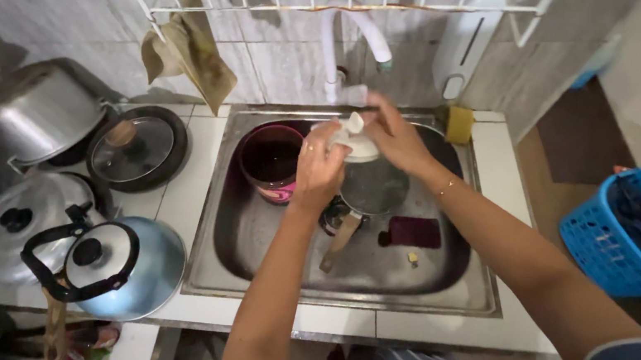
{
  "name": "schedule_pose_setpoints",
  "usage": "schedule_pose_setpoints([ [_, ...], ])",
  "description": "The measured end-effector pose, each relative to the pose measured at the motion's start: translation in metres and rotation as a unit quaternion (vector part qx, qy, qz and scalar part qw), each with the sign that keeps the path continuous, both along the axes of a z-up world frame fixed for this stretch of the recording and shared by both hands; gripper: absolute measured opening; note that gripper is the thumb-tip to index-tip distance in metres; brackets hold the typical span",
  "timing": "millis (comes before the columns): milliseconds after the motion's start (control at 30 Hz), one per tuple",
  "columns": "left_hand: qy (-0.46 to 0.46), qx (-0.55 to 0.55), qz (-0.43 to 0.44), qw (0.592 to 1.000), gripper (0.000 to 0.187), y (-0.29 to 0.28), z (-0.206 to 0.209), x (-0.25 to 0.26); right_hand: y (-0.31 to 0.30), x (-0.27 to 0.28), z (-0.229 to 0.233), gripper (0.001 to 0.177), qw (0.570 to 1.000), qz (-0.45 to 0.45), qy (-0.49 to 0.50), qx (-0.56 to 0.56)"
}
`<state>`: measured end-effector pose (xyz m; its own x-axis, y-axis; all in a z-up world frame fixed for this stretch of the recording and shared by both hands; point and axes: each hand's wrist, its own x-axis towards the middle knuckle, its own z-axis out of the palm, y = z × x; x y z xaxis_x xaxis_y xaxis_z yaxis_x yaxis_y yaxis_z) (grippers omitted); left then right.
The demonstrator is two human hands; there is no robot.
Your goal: The person removes the lid from a blender jar, pours the blended green mixture into a glass, then rinses the blender jar and lid at the sink and places them on a dish rack. They unplug the blender base, reattach the lid, and arrange glasses of prepared drinks on the counter.
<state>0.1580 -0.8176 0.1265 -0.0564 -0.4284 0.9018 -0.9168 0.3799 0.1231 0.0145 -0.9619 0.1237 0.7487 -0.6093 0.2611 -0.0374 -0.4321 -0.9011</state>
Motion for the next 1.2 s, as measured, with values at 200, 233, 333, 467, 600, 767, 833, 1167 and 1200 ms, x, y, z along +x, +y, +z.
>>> schedule_pose_setpoints([
  [200, -0.012, 0.008, -0.073, 0.997, 0.023, 0.006, 0.033, -0.002, 0.036, -0.034, 0.053, 0.059, 0.961, 0.074, -0.024, -0.267],
  [233, -0.014, 0.022, -0.078, 0.997, 0.022, 0.006, 0.037, -0.003, 0.040, -0.046, 0.063, 0.077, 0.958, 0.099, -0.027, -0.269],
  [333, -0.010, -0.017, -0.094, 0.995, 0.023, 0.010, 0.051, -0.006, 0.056, -0.051, 0.088, 0.089, 0.950, 0.051, -0.015, -0.308],
  [467, 0.063, -0.075, -0.045, 0.994, 0.036, 0.011, 0.068, -0.023, 0.077, -0.054, 0.111, 0.054, 0.930, -0.126, 0.011, -0.346],
  [600, 0.193, -0.063, -0.074, 0.976, 0.078, 0.006, 0.072, -0.019, 0.087, -0.068, 0.141, 0.055, 0.894, -0.147, -0.089, -0.415],
  [767, 0.221, 0.277, 0.003, 0.935, 0.071, 0.005, 0.025, -0.005, 0.090, -0.093, 0.197, 0.058, 0.848, -0.151, -0.040, -0.506],
  [833, 0.076, 0.523, -0.009, 0.849, 0.072, 0.006, 0.010, 0.003, 0.085, -0.098, 0.222, 0.054, 0.859, -0.154, -0.023, -0.488],
  [1167, 0.298, 0.114, -0.168, 0.933, 0.064, 0.002, 0.148, -0.029, 0.099, -0.089, 0.296, 0.101, 0.811, -0.082, -0.007, -0.579],
  [1200, 0.271, 0.091, -0.165, 0.944, 0.058, -0.003, 0.168, -0.026, 0.102, -0.089, 0.300, 0.102, 0.806, -0.075, -0.019, -0.587],
])
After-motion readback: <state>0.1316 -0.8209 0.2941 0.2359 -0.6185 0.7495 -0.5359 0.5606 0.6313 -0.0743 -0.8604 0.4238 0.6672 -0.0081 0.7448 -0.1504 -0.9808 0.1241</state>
